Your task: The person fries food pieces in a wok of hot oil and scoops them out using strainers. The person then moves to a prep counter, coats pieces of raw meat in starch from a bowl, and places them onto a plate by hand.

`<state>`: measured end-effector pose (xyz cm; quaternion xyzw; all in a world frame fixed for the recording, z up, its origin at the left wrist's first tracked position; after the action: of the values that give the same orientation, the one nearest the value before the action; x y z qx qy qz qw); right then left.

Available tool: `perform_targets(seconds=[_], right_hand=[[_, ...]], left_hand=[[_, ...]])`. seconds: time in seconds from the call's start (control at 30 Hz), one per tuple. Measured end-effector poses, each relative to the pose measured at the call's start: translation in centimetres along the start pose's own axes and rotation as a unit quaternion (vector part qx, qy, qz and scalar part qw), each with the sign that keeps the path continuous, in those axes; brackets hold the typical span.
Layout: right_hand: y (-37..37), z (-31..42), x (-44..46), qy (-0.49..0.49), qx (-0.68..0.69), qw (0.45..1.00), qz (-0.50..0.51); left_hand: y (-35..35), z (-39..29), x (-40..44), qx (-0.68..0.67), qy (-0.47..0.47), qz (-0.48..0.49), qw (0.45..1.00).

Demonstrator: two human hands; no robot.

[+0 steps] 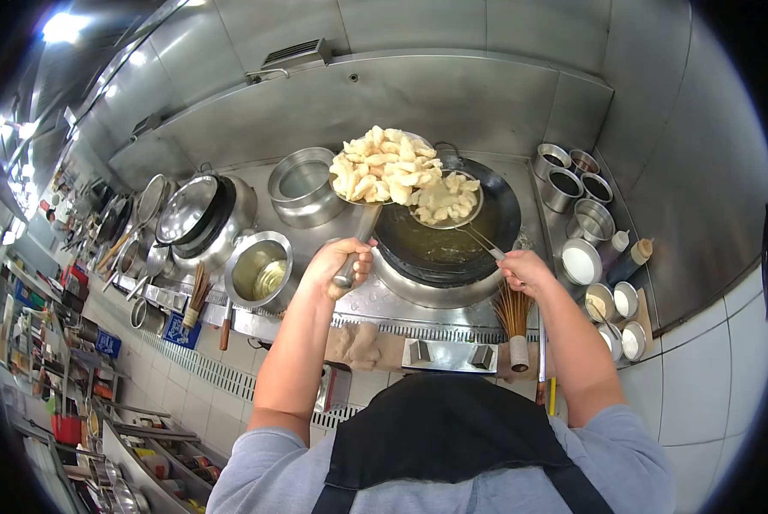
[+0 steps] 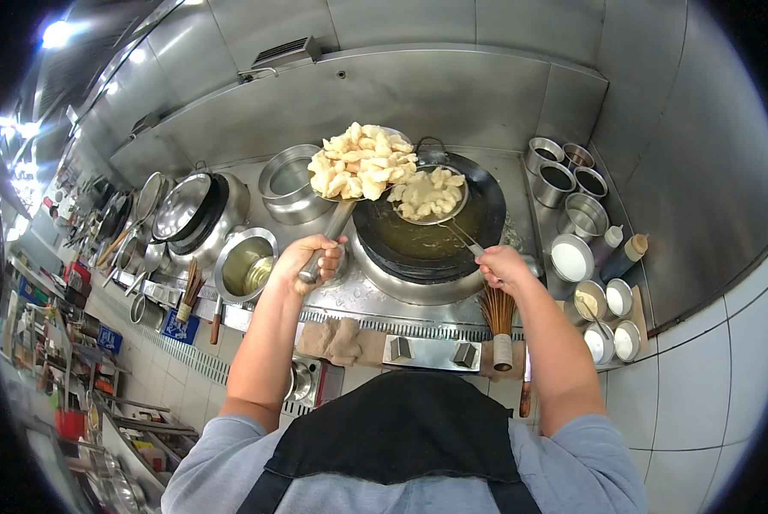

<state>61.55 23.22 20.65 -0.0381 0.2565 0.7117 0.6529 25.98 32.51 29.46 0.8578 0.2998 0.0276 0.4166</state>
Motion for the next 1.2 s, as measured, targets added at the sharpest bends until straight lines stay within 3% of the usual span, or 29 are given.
perform_targets(seconds=[0.07, 0.23, 0.67, 1.2], right_hand=[[-1.2, 0.7, -0.3, 0.013, -0.085, 0.995, -0.045], [-2.8, 1.8, -0.1, 0.042, -0.198, 0.979, -0.014], [0.7, -0.6, -1.2, 0.058, -0.089, 0.991, 0.079], [5.2, -2.7, -7.4, 0.070, 0.007, 0.995, 0.065]], left_hand=[[-0.1, 0.0, -0.1, -0.002, 0.001, -0.004, 1.000], [0.4, 0.0, -0.4, -0.021, -0.002, -0.007, 1.000], [0.0, -0.2, -0.6, -0.027, -0.002, 0.018, 0.999], [-0.2, 0.6, -0.7, -0.010, -0.015, -0.010, 1.000]])
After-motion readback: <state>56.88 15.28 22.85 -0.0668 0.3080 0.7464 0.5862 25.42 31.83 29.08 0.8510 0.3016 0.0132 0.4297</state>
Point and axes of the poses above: each hand's wrist, its own x-axis towards the middle knuckle, its own y-axis out of the palm, z = x × y, the point moved 3 cm from there along x, towards the middle knuckle, and after that the axes turned 15 degrees about z, right-handed, at the moved point
